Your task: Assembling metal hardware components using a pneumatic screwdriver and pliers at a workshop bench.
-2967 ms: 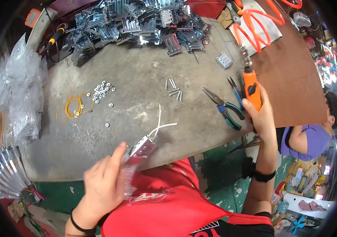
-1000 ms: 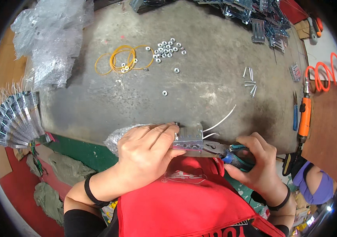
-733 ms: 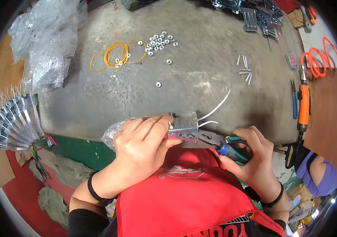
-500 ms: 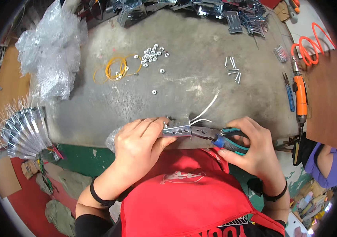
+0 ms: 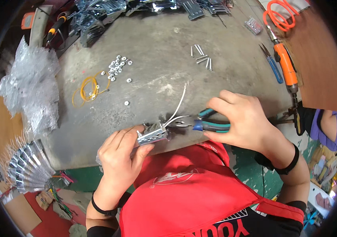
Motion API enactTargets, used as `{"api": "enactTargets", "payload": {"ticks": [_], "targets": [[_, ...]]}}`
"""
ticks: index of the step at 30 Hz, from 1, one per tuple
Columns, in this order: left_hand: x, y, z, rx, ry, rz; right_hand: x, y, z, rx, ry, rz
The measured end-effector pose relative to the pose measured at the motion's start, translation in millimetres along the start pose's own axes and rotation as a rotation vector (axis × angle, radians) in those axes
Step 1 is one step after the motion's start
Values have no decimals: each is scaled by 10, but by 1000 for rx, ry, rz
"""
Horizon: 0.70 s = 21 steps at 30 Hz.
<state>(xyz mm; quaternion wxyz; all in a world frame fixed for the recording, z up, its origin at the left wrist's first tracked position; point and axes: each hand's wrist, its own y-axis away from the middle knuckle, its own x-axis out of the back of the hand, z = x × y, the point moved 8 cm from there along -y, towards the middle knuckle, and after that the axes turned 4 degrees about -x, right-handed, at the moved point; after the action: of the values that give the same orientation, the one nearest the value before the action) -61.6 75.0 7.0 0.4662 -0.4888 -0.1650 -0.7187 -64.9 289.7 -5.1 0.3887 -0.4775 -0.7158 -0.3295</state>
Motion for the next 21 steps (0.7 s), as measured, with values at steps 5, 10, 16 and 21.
{"api": "enactTargets", "payload": {"ticks": [5, 10, 16, 21], "targets": [[-29, -18, -7, 105, 2, -35, -126, -43, -4, -41, -2, -69], [-30, -13, -36, 148, -1, -10, -134, 27, -61, -89, -41, -8], [10, 11, -12, 93, -16, 53, -131, 67, -88, -122, -64, 39], [61, 38, -49, 76, 7, 54, -50, 90, -132, -122, -72, 75]]}}
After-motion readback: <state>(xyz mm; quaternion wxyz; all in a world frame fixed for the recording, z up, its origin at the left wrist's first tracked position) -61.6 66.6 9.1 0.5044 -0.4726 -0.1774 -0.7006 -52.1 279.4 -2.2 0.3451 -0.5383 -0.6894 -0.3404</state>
